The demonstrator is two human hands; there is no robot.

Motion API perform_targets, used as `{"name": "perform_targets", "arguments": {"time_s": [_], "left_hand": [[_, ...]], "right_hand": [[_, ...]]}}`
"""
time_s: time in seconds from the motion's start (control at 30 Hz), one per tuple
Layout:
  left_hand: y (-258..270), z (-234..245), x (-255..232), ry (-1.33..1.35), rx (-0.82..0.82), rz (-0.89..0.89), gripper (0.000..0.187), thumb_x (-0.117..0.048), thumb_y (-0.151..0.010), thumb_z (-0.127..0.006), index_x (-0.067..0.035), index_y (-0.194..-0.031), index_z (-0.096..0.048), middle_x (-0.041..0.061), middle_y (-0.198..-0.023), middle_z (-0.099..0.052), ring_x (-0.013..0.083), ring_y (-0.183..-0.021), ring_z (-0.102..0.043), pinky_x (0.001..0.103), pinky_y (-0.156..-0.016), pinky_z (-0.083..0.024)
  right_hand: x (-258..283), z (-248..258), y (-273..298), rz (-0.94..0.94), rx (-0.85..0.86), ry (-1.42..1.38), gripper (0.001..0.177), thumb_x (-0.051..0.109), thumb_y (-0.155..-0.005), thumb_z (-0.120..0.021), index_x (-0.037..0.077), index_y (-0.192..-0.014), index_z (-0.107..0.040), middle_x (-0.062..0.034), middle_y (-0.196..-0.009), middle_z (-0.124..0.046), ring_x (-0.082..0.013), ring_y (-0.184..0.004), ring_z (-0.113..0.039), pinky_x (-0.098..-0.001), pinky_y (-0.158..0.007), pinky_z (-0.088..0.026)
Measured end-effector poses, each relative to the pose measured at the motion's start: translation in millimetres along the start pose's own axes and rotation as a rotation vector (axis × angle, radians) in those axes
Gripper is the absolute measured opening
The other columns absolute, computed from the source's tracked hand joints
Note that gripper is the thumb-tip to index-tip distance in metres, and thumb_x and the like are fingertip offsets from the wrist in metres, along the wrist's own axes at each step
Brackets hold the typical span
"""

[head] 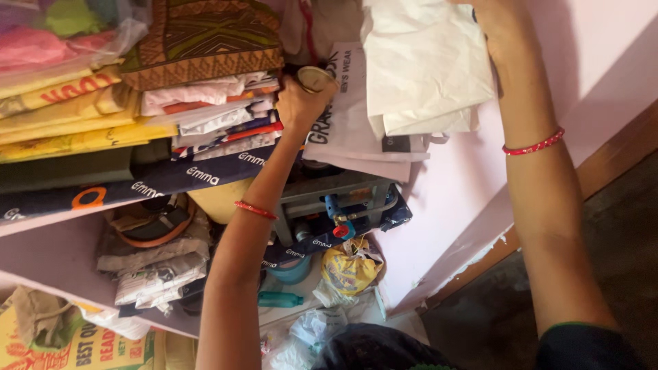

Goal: The person picks up various items from a chair and a small table and places them onto different shelves of a cupboard, including folded clothes, packaged goods, a small container, and a tied plastic bag.

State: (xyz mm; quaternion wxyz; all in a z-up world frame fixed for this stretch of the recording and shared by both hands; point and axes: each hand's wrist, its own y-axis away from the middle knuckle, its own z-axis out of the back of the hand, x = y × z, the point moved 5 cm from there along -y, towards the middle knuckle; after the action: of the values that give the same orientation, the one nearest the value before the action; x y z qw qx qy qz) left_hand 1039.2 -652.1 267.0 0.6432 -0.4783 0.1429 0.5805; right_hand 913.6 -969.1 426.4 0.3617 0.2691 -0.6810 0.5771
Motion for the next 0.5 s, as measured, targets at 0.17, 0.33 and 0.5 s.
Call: {"name": "perform_targets", "arguments": {"time_s": [0.17, 0.33, 0.5], "left_hand": [[25, 22, -54, -0.144, -0.399, -0.415, 0.076, -0.041, -0.085, -0.073, 0.008, -0.139, -0.052, 0.028, -0.119, -0.07, 0.0429, -0.097, -0.073, 0.05, -0.083, -0.058], [22, 30, -115, 0.406, 0.317, 0.085, 0.076, -0.059, -0.089, -0.065, 0.005, -0.129, -0.058, 0.024, -0.104, -0.074, 0.0292, -0.093, -0.076, 0.043, -0.077, -0.063], [36, 5, -131, 1.142, 0.761, 0.135, 0.051, -0.027, -0.094, -0.067, 0.014, -0.125, -0.059, 0.026, -0.114, -0.073, 0.032, -0.101, -0.077, 0.041, -0.089, -0.066]], "right_hand": [[6, 4, 9, 0.061, 0.089, 0.051, 0.016, 0.003, -0.096, -0.08, -0.001, -0.108, -0.07, -0.0063, -0.103, -0.072, -0.0148, -0.094, -0.068, -0.0294, -0.088, -0.055], [9, -2, 18, 0.0, 0.097, -0.119, 0.02, 0.004, -0.095, -0.082, 0.003, -0.111, -0.071, -0.0038, -0.105, -0.071, -0.0155, -0.096, -0.07, -0.0325, -0.093, -0.058], [-28, -24, 23, -0.37, 0.159, -0.126, 0.029, 0.019, -0.093, -0.076, 0.005, -0.117, -0.069, -0.0047, -0.109, -0.075, -0.0152, -0.096, -0.073, -0.0329, -0.089, -0.059]]}}
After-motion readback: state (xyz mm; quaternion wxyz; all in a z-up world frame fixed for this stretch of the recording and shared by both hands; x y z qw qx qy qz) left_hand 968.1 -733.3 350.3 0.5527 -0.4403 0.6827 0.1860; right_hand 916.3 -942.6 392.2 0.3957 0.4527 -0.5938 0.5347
